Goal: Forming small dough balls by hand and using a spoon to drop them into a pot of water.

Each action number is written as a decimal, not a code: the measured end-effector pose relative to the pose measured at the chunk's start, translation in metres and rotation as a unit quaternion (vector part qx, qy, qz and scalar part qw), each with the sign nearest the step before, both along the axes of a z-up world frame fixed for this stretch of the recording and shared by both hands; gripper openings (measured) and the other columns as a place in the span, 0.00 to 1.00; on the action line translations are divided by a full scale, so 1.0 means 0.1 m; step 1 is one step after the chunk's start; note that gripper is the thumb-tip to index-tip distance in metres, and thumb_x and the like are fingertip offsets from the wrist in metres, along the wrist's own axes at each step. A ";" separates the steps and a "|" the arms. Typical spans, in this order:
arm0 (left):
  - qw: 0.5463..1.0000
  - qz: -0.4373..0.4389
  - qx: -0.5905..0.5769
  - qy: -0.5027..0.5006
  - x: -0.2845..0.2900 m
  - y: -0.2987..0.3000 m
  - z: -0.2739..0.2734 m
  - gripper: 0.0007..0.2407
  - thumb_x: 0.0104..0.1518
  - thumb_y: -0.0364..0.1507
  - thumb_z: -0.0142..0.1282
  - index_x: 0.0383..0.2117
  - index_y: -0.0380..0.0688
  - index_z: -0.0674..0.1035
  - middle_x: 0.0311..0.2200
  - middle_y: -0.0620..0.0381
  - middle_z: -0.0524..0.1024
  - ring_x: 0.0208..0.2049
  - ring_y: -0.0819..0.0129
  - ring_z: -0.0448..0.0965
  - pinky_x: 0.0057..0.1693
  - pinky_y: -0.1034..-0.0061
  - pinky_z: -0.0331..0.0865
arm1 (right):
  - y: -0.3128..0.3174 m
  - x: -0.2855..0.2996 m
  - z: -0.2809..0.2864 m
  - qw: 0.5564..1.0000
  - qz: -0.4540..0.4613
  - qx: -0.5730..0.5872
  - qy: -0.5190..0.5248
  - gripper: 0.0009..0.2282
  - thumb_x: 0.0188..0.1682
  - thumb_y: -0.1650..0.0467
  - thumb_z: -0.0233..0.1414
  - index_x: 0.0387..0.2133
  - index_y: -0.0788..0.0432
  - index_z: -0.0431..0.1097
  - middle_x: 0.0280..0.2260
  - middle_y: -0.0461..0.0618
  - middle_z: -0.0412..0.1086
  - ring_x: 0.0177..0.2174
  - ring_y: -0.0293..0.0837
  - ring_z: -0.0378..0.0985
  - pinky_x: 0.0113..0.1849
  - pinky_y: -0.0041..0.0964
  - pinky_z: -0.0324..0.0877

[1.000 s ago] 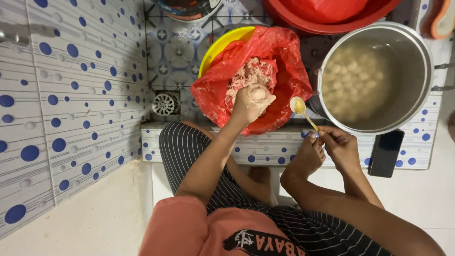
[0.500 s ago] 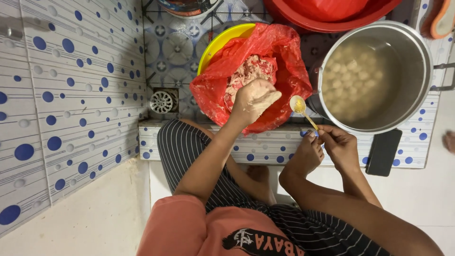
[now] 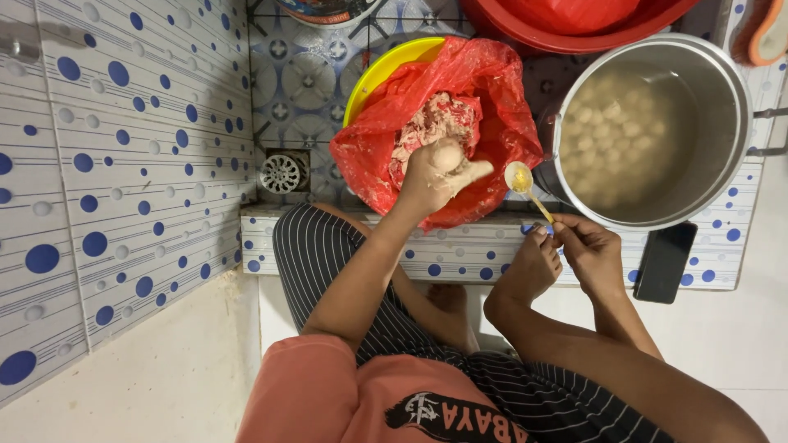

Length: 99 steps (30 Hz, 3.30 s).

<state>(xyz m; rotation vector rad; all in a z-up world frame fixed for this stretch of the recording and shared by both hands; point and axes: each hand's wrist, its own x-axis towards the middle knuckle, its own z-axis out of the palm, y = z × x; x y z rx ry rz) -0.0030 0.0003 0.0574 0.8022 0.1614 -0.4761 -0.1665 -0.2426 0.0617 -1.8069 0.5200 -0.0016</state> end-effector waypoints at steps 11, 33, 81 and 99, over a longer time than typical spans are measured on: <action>0.995 -0.034 -0.015 -0.088 -0.10 -0.12 -0.66 0.12 0.53 0.17 0.60 0.44 0.33 0.76 0.35 0.46 0.75 0.36 0.63 0.77 0.43 0.65 0.72 | -0.05 0.31 0.55 0.988 0.057 -0.135 -0.050 0.06 0.59 0.78 0.55 0.46 0.67 0.77 0.31 0.53 0.74 0.28 0.35 0.70 0.33 0.28 0.67; 0.930 -0.036 0.324 -0.172 0.07 -0.19 -0.61 0.05 0.47 0.26 0.71 0.24 0.42 0.84 0.19 0.57 0.79 0.24 0.74 0.79 0.32 0.78 0.74 | 0.65 0.65 0.75 0.921 0.186 -0.290 -0.180 0.08 0.51 0.82 0.57 0.40 0.63 0.80 0.27 0.55 0.76 0.27 0.57 0.81 0.27 0.42 0.74; 0.774 -0.286 0.555 0.104 0.69 -0.44 0.40 0.15 0.65 0.43 0.39 0.30 0.46 0.70 0.43 0.45 0.73 0.51 0.53 0.74 0.68 0.44 0.54 | -1.43 -0.43 -0.39 0.973 -0.098 -0.206 0.036 0.08 0.64 0.76 0.54 0.53 0.63 0.77 0.35 0.52 0.76 0.36 0.36 0.74 0.40 0.30 0.69; 0.608 -0.415 0.615 -0.283 1.22 -0.03 -0.16 0.08 0.45 0.21 0.50 0.30 0.49 0.73 0.25 0.57 0.72 0.25 0.62 0.73 0.28 0.68 0.62 | -1.37 -0.36 -0.28 0.977 -0.105 -0.183 0.039 0.09 0.64 0.75 0.54 0.54 0.61 0.77 0.34 0.48 0.75 0.25 0.32 0.62 0.30 0.28 0.63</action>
